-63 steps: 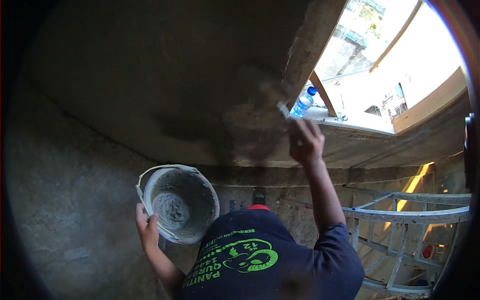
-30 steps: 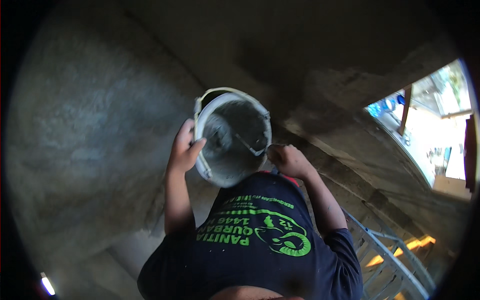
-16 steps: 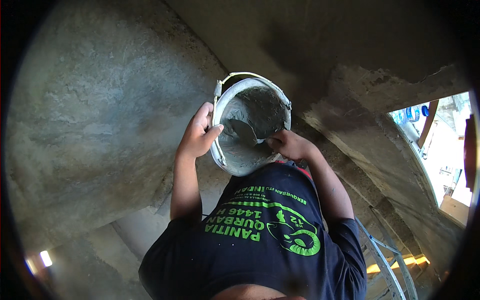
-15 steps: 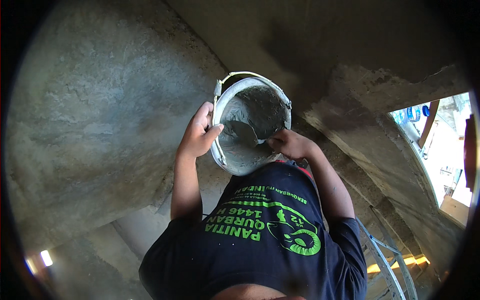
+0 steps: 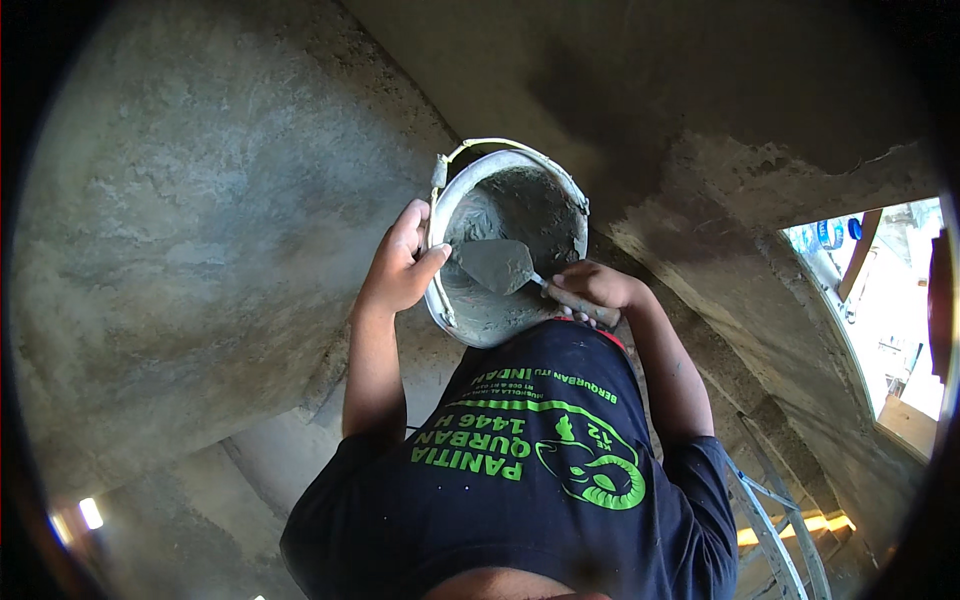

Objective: The person plasters a wall by repeatedly scooping cement mixture from a bucket with a trowel and smoothing it onto the concrete surface.

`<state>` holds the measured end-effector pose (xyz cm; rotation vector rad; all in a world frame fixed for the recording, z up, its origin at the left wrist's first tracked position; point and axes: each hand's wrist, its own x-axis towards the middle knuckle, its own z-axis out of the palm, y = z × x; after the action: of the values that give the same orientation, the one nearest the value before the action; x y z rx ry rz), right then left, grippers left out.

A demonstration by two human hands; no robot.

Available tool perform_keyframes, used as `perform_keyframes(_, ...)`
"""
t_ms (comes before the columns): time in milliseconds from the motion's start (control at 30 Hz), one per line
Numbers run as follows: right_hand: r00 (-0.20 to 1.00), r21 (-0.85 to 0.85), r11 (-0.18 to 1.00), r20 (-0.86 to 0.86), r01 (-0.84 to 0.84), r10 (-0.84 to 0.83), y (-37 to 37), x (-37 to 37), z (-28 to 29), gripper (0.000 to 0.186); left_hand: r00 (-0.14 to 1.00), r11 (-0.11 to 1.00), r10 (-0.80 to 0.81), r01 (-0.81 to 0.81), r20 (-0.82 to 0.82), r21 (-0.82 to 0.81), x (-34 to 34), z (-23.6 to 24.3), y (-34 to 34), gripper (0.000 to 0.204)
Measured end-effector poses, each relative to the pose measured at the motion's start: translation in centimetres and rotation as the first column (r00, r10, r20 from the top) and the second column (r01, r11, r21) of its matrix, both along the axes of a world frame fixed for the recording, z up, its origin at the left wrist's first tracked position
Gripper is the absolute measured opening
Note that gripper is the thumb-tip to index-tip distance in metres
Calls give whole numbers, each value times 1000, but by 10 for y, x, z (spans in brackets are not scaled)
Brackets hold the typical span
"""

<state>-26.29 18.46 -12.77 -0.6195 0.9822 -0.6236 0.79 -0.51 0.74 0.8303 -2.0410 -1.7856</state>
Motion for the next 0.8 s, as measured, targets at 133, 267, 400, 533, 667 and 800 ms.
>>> perform_keyframes(133,987,-34,995,136,88,-83,20,-12,16,34,999,1000,16,-16,38,-3,-2,0,1,29)
perform_keyframes(267,972,-55,973,79,225,-221,51,-27,40,30,994,997,4,-11,-105,-73,-7,-12,-3,34)
perform_keyframes(400,912,-311,870,-22,383,-410,87,-33,76,28,993,998,62,-64,-103,-20,1,-20,-4,46)
perform_keyframes(533,578,-611,577,-227,542,-784,123,-27,109,33,996,998,49,-50,-68,-23,11,-23,-9,37)
perform_keyframes(667,-4,-804,586,-589,103,-808,139,-46,139,42,998,999,25,-27,-61,-22,16,-29,-15,34)
perform_keyframes(800,-255,-819,572,-547,-34,-798,138,-64,138,45,998,998,57,-57,-27,21,9,-26,-14,33)
